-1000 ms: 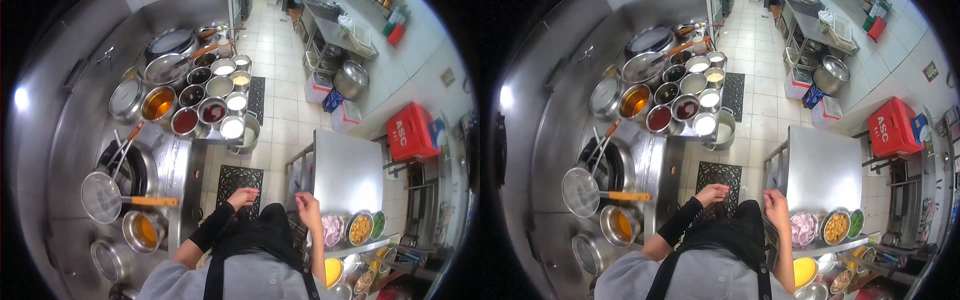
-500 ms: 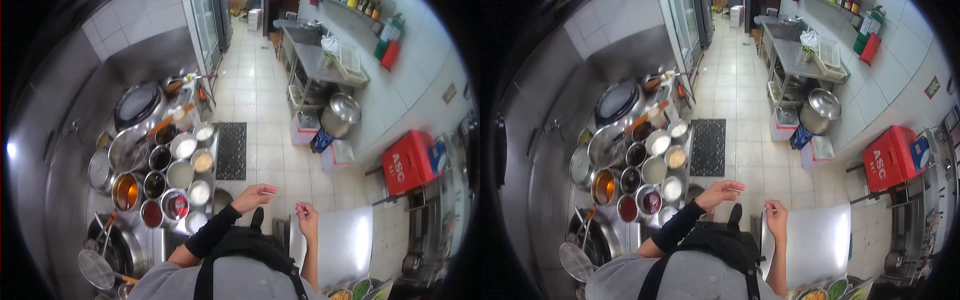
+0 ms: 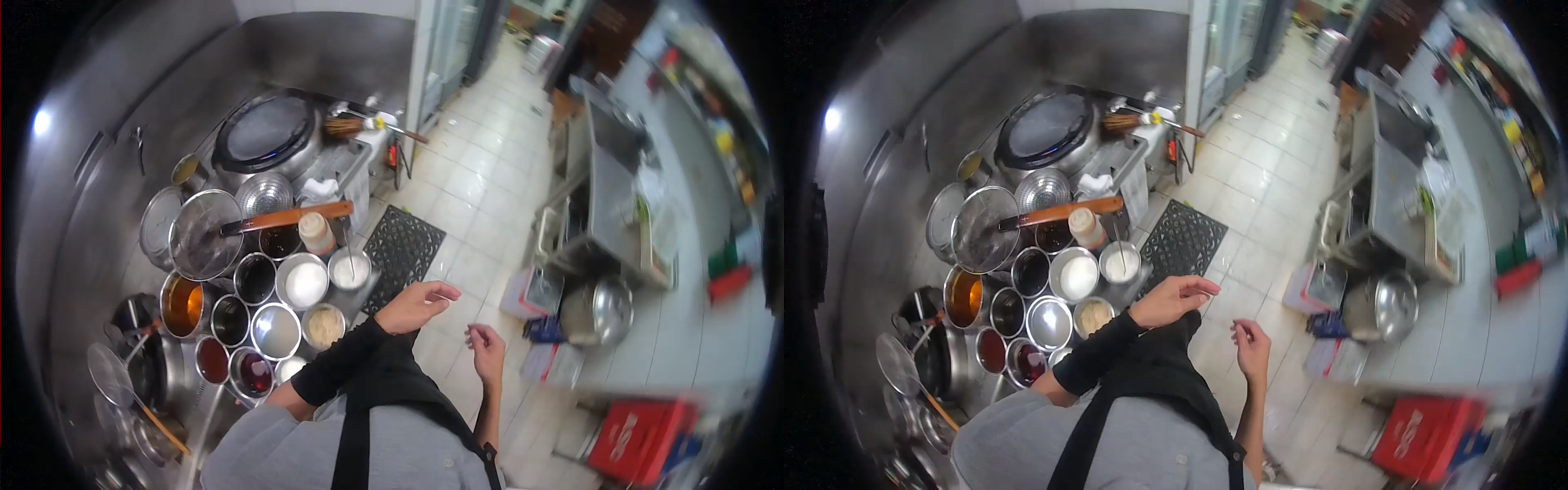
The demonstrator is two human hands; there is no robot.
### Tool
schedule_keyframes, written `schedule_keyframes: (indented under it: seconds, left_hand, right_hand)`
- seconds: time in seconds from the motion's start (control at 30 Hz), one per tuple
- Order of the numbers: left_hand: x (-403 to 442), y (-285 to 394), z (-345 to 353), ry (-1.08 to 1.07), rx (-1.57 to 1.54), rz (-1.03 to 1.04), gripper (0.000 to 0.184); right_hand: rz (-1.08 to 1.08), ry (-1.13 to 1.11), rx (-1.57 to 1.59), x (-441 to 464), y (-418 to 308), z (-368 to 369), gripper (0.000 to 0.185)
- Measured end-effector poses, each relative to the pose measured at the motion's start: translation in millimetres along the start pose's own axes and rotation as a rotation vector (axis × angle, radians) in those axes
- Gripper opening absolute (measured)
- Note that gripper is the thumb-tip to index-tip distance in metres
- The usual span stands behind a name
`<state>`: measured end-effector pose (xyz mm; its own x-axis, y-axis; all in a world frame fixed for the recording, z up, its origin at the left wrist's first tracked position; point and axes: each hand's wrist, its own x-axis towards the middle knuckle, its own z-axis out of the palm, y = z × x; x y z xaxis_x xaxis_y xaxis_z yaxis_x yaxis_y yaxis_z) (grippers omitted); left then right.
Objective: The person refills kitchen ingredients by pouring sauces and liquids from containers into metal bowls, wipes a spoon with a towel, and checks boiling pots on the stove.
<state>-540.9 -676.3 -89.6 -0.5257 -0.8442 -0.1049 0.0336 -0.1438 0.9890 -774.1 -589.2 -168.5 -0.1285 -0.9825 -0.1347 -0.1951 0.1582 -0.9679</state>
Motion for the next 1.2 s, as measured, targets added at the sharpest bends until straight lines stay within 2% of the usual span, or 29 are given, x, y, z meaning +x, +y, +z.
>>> schedule_keyframes:
  seconds: [0.07, 0.17, 0.27, 0.33, 0.43, 0.5, 0.57, 0.6, 0.7, 0.77, 0.9, 0.97, 1.03, 1.07, 1.17, 1.2]
  left_hand:
    - [47, -3, -36, 0.111, 0.022, 0.026, 0.027]
    - [110, 8, -88, 0.3, 0.036, 0.084, 0.027]
    - [167, 14, -137, 0.489, 0.105, 0.184, 0.027]
    - [180, 40, -162, 0.564, 0.128, 0.156, 0.028]
    - [180, 71, -195, 0.666, 0.128, 0.13, 0.028]
    - [177, 72, -212, 0.761, 0.175, 0.161, 0.027]
    - [174, 62, -228, 0.844, 0.157, 0.102, 0.027]
    - [172, 58, -233, 0.898, 0.117, 0.07, 0.027]
    - [165, 43, -247, 1.039, 0.089, -0.06, 0.029]
    - [168, 41, -253, 1.113, 0.079, -0.15, 0.032]
    - [195, 9, -267, 1.281, -0.044, -0.155, 0.033]
    - [211, -18, -266, 1.349, -0.141, -0.123, 0.033]
    - [223, -46, -270, 1.353, -0.226, -0.083, 0.033]
    - [232, -45, -270, 1.402, -0.378, -0.101, 0.032]
    - [248, -82, -265, 1.489, -0.583, -0.218, 0.033]
    - [253, -110, -260, 1.523, -0.525, -0.273, 0.035]
  right_hand:
    - [0.07, -0.03, 0.082, 61, 16, -4, 0.016]
    - [0.081, -0.034, 0.098, 145, -14, 2, 0.019]
    - [-0.028, -0.174, -0.078, 244, -60, 7, 0.02]
    - [-0.083, -0.242, -0.209, 296, -90, 20, 0.021]
    - [-0.143, -0.352, -0.233, 372, -126, 53, 0.021]
    - [-0.159, -0.454, -0.239, 418, -126, 84, 0.024]
    - [-0.181, -0.547, -0.233, 464, -115, 120, 0.026]
    - [-0.167, -0.641, -0.313, 482, -115, 142, 0.034]
    - [-0.535, -0.787, -0.468, 518, -116, 220, 0.043]
    - [-0.752, -0.958, -0.485, 532, -148, 272, 0.053]
    - [-1.101, -1.129, -0.56, 567, -198, 373, 0.063]
    - [-1.232, -1.189, -0.481, 577, -236, 423, 0.066]
    - [-1.345, -1.12, -0.375, 585, -254, 478, 0.066]
    - [-1.392, -1.09, -0.338, 590, -259, 497, 0.066]
    - [-1.535, -1.032, -0.444, 615, -217, 556, 0.066]
    - [-1.566, -1.081, -0.528, 622, -208, 562, 0.064]
